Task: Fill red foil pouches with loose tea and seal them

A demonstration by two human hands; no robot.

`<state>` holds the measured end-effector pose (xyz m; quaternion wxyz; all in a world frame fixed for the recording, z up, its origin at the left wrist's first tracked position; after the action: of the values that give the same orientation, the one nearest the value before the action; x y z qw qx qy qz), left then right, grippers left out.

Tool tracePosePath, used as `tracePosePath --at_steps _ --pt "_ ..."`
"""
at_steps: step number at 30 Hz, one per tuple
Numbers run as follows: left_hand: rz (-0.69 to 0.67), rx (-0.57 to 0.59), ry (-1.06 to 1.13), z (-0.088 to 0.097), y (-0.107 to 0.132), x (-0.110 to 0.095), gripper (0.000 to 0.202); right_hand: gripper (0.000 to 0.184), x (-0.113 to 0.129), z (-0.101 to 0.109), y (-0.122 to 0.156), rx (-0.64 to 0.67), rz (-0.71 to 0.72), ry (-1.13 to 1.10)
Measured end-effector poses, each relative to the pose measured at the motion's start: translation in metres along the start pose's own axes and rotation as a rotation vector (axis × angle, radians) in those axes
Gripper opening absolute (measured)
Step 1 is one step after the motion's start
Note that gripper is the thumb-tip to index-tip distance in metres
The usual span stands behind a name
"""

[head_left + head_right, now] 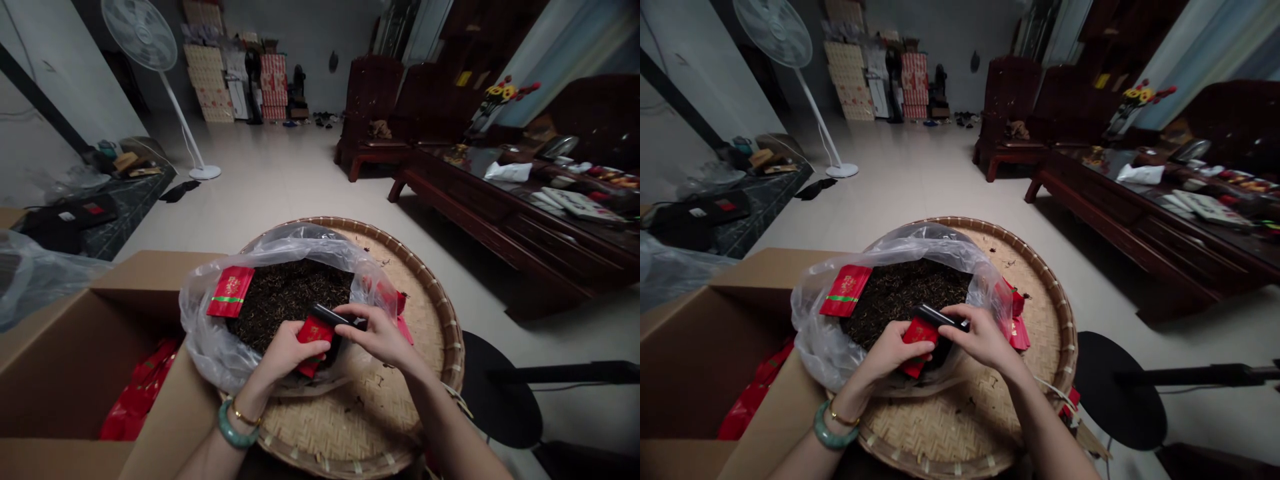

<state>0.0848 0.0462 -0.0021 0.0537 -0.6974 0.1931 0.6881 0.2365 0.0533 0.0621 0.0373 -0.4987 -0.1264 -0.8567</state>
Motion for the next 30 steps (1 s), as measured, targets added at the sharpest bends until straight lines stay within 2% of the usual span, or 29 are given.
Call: tracePosePath --at_steps 3,6,8,10,14,18,21,25,30 --pt "-0.001 -0.021 0.029 0.002 0.000 0.001 0.034 0.034 -0.029 0.012 -0.005 -0.085 -0.085 -0.051" --pt "0.004 -0.054 0.092 0.003 0.001 0.004 0.036 0.038 -0.053 0.024 -0.008 -0.217 -0.103 0.064" --pt "-0.013 -0.068 0.117 0.002 0.001 0.005 0.038 0.038 -0.055 0.028 -0.007 -0.313 -0.071 0.145" --pt "-0.032 -0.068 0.116 -0.002 0.002 0.005 0.038 0.032 -0.043 0.023 -0.004 -0.368 -0.015 0.132" --pt "-0.104 -0.059 0.026 -0.007 0.003 -0.004 0.032 0.020 -0.008 -0.007 -0.002 -0.260 0.071 -0.063" --pt "-0.226 -0.123 0.025 0.002 0.003 -0.022 0.031 0.029 0.012 -0.025 -0.001 -0.218 0.116 -0.092" --pt "-0.257 -0.187 -0.016 0.011 0.003 -0.027 0.023 0.031 0.016 -0.028 0.002 -0.186 0.157 -0.079" --pt "-0.277 -0.266 0.064 0.014 0.004 -0.023 0.026 0.033 0.017 -0.024 0.007 -0.148 0.159 -0.072" --pt "-0.256 -0.267 0.180 0.010 0.003 -0.015 0.031 0.038 0.000 -0.031 0.005 -0.054 0.001 -0.224"
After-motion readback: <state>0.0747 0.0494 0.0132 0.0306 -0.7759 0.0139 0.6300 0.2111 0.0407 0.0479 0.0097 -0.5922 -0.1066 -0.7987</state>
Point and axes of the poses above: each hand's wrist, its own y-axis away from the middle knuckle, its own z-axis out of the back of the hand, x = y × z, the point moved 7 cm from there along -y, towards the middle knuckle, and after that the axes turned 12 degrees about -z, right-handed, at the moved point
